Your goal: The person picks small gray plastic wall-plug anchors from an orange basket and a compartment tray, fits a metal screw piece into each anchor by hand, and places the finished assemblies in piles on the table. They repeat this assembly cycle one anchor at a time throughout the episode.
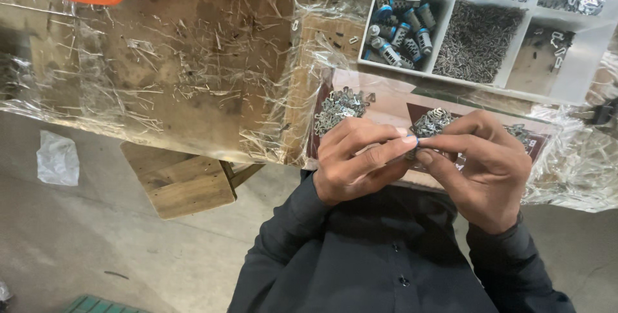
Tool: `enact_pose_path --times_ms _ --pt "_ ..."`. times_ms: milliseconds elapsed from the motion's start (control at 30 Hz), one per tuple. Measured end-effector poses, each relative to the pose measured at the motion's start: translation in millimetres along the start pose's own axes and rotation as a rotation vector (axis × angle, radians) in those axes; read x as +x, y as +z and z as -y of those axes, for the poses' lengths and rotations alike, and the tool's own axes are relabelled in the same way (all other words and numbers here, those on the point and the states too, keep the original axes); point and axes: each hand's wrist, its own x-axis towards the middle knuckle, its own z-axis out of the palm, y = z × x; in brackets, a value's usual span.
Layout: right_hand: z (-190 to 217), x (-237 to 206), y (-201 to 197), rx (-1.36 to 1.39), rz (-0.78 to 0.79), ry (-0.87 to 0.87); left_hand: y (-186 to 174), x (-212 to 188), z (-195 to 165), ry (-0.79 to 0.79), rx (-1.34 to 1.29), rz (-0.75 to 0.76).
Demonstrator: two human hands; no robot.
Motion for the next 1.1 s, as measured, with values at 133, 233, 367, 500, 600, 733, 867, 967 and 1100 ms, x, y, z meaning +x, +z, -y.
enact_pose_path --times_ms 133,233,367,500,600,733,867,967,1100 --pt "-2 -5 -2 -0.042 -0.003 0.031 2 -1 0 0.022 0.021 -0.006" --pt "-8 -3 2 -0.080 -0.017 0.021 3 -2 0 0.036 0.044 -0.001" --pt "-18 5 3 0.226 0.045 0.012 2 -3 -1 0.057 0.065 -0.011" --pt "-25 -9 -9 0.346 -0.064 -0.001 2 -2 0 0.037 0.022 -0.040" --pt "-29 -42 -8 -0.323 -0.120 -0.135 2 -2 0 -0.047 -0.060 -0.085" --pt "-41 -65 5 -0.606 0.015 -0.316 2 -2 3 -0.047 -0.070 -0.060" --pt "-47 -71 11 -0.760 0.090 -0.273 3 -6 3 -0.036 -0.045 -0.034" --pt "-55 -70 5 -0.726 0.066 -0.471 8 -6 2 -0.013 -0.026 -0.043" --pt "-71 -70 -11 -0.628 0.096 -0.720 15 -5 -1 0.029 -0.015 -0.033"
